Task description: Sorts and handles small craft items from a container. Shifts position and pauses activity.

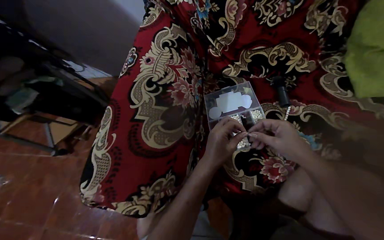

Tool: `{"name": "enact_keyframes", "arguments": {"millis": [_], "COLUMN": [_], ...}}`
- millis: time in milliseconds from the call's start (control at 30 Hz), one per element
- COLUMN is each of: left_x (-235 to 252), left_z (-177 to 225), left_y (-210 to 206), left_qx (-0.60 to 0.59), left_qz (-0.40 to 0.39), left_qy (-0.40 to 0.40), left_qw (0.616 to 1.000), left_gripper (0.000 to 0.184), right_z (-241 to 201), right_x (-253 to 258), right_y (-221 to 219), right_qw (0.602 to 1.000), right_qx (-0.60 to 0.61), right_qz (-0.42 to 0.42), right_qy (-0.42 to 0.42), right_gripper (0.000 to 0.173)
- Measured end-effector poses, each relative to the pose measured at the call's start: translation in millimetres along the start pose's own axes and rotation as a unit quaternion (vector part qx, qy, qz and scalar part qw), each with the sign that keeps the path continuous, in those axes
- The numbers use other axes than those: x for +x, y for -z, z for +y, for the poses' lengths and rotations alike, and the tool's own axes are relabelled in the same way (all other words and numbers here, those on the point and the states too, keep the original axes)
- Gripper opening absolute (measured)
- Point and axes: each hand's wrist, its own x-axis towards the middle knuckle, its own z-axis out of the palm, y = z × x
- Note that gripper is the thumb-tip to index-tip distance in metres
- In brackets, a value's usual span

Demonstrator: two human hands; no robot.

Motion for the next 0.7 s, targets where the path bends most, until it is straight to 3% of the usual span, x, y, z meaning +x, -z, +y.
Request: {"name": "enact_keyframes", "arguments": {"millis": [233, 300, 433, 700], "left_x": [-0.1, 1.2, -1.7, -7.5], "left_z": [-1.7, 3.6, 8.5, 13.4], "left_y": [1.2, 7.2, 9.1, -13.2], "left_qx": [0.029, 0.093, 0.244, 0.385], "left_qz": [-0.047, -0.106, -0.195, -0.189], "left_qy": [0.022, 0.031, -0.048, -0.084], "left_qw": [0.998, 0.990, 0.949, 0.900], "left_gripper": [0.015, 0.013, 0.013, 0.006], "right_z": [0.9, 3.8, 8.6, 9.4], "right_x": [-0.1, 0.9, 2.2, 2.1], "right_y": [2.0, 2.4, 4.8, 3.2], "right_qw": [0.996, 0.994, 0.990, 0.988], "right_qx": [-0.089, -0.105, -0.140, -0.146], "right_qz": [-0.002, 0.014, 0.030, 0.032], "right_qy": [-0.007, 0.002, 0.016, 0.026], "right_gripper": [0.011, 0.011, 0.013, 0.013]}}
